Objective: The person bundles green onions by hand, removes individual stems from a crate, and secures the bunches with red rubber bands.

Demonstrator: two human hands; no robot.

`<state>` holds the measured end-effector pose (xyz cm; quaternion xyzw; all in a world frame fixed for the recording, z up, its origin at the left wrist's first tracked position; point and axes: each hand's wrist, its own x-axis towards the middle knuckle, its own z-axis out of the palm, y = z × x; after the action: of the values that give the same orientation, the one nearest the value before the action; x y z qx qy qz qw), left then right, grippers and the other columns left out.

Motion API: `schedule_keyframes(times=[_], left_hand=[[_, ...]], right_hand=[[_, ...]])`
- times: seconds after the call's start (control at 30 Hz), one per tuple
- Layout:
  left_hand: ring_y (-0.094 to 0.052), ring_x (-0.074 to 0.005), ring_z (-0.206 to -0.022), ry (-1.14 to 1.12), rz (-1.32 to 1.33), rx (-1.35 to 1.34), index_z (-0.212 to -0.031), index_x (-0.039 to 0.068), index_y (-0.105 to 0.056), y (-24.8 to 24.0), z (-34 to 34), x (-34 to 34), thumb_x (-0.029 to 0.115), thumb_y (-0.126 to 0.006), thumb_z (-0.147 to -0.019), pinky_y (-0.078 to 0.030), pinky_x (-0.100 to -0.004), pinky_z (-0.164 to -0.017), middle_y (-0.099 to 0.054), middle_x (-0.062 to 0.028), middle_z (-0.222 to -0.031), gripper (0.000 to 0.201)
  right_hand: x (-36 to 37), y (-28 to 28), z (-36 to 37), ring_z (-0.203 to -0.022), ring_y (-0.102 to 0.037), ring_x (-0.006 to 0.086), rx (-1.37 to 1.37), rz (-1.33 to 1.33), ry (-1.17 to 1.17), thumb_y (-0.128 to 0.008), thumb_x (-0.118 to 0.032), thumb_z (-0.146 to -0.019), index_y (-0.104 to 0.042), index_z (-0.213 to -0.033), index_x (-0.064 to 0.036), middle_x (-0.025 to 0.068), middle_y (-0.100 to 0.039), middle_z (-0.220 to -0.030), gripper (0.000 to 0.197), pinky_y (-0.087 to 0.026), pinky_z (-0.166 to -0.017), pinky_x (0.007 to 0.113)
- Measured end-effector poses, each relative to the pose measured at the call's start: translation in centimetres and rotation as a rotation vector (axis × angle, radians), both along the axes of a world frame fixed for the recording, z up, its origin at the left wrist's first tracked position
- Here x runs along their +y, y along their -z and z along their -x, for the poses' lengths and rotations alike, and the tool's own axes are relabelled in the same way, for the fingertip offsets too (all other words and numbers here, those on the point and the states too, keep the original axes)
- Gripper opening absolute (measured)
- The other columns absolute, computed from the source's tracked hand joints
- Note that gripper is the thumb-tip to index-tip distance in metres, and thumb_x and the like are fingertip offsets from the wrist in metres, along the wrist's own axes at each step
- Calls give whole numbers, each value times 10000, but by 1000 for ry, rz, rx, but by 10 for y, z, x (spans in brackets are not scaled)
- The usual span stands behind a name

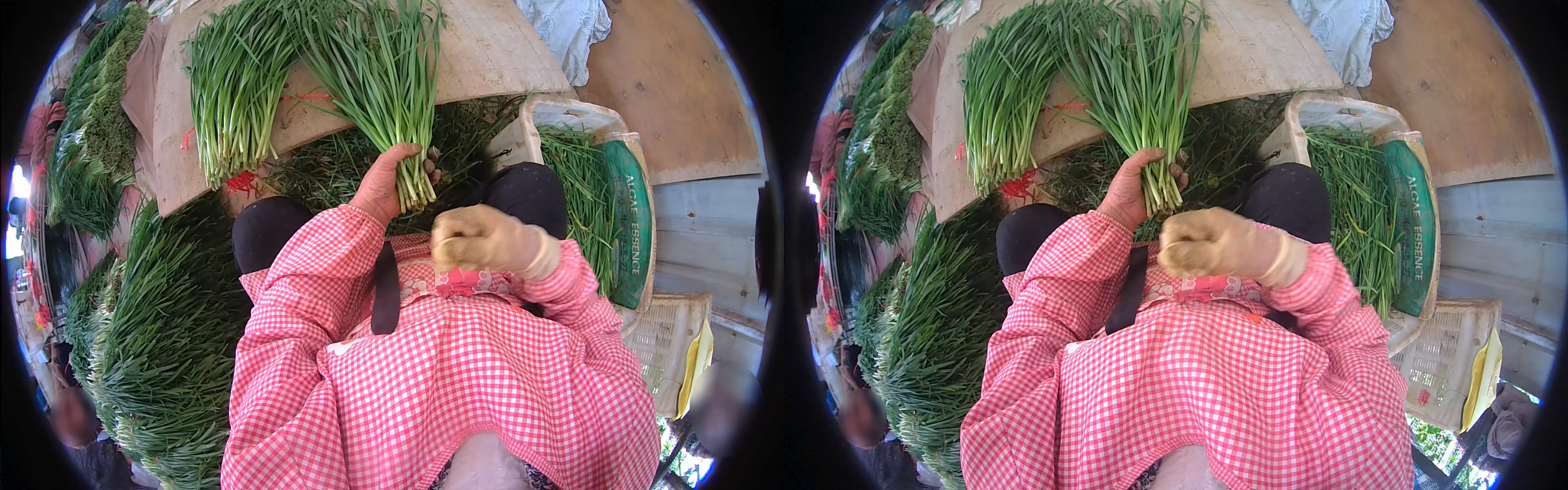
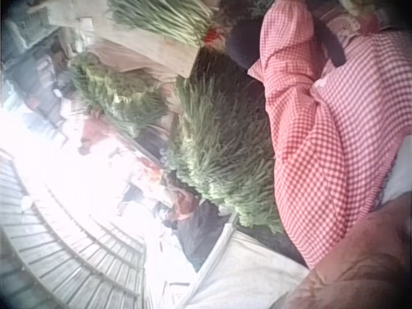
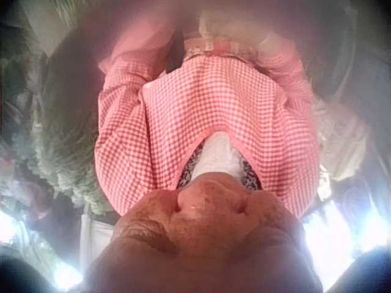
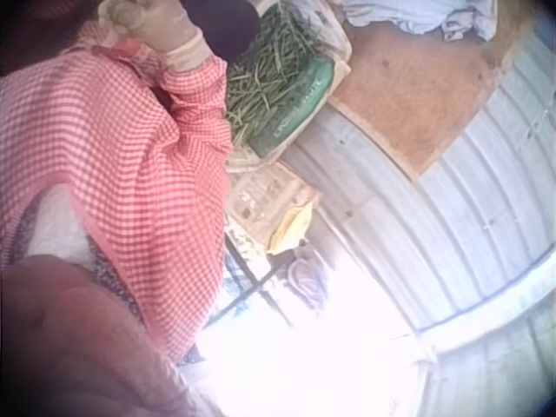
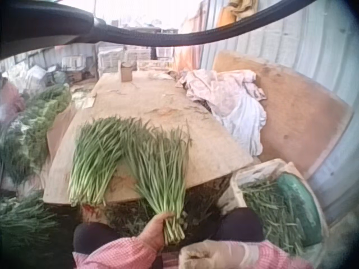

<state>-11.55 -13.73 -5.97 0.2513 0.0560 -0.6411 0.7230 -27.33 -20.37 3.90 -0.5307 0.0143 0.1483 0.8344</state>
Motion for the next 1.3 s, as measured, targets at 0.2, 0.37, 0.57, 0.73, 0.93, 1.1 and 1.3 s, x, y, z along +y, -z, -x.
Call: schedule_keyframes(times=[0.2,0.37,0.57,0.73,0.93,1.1,1.3], left_hand=[[-592,-198,-702,-10,17,57,-987,-14,-528,-4,2,0,129,-546,-779,-526,-380,-738,-604,-118,-844,252],[-593,-193,-705,-23,-41,-4,-989,-18,-536,-5,5,1,138,-548,-787,-525,-368,-737,-609,-117,-851,256],[-557,-151,-624,-43,34,110,-1023,-7,-481,-7,3,0,69,-606,-760,-507,-345,-671,-573,-118,-858,301],[-559,-149,-605,-42,27,72,-984,10,-512,-5,-2,4,77,-607,-763,-509,-325,-638,-580,-103,-804,250],[-560,-141,-644,-59,-171,-663,-920,24,-560,-4,9,-5,63,-612,-746,-475,-278,-609,-581,-29,-771,186],[-595,-181,-832,-17,-134,-1125,-1115,16,-500,25,16,-8,100,-637,-735,-472,-295,-715,-617,-76,-919,413],[-597,-355,-896,507,-602,-1785,-1333,-77,-172,0,12,1,152,-661,-684,-482,-401,-766,-596,-259,-940,845]], right_hand=[[-16,34,9,-524,-411,53,301,549,280,-577,-330,-863,-523,-814,-54,-25,-513,-638,286,-355,-493,186],[3,67,-8,-495,-411,43,398,101,398,-595,-462,-814,-603,-817,-19,-29,-516,-597,443,-333,-473,160],[3,71,0,-447,-360,46,345,-338,327,-541,-295,-881,-588,-831,-38,-42,-461,-554,266,-283,-416,177],[3,26,0,-443,-322,56,186,-254,282,-544,-345,-868,-564,-803,-22,-30,-410,-532,330,-267,-447,193],[-25,12,-3,-528,-367,55,121,176,339,-512,-232,-882,-509,-1012,7,2,-460,-656,271,-313,-516,184],[-36,61,-17,-623,-443,76,320,517,515,-614,-405,-797,-426,-1160,8,20,-511,-766,581,-366,-515,203],[-31,83,-38,-541,-422,72,403,364,602,-695,-546,-673,-606,-880,-104,-21,-484,-648,497,-314,-429,197]])
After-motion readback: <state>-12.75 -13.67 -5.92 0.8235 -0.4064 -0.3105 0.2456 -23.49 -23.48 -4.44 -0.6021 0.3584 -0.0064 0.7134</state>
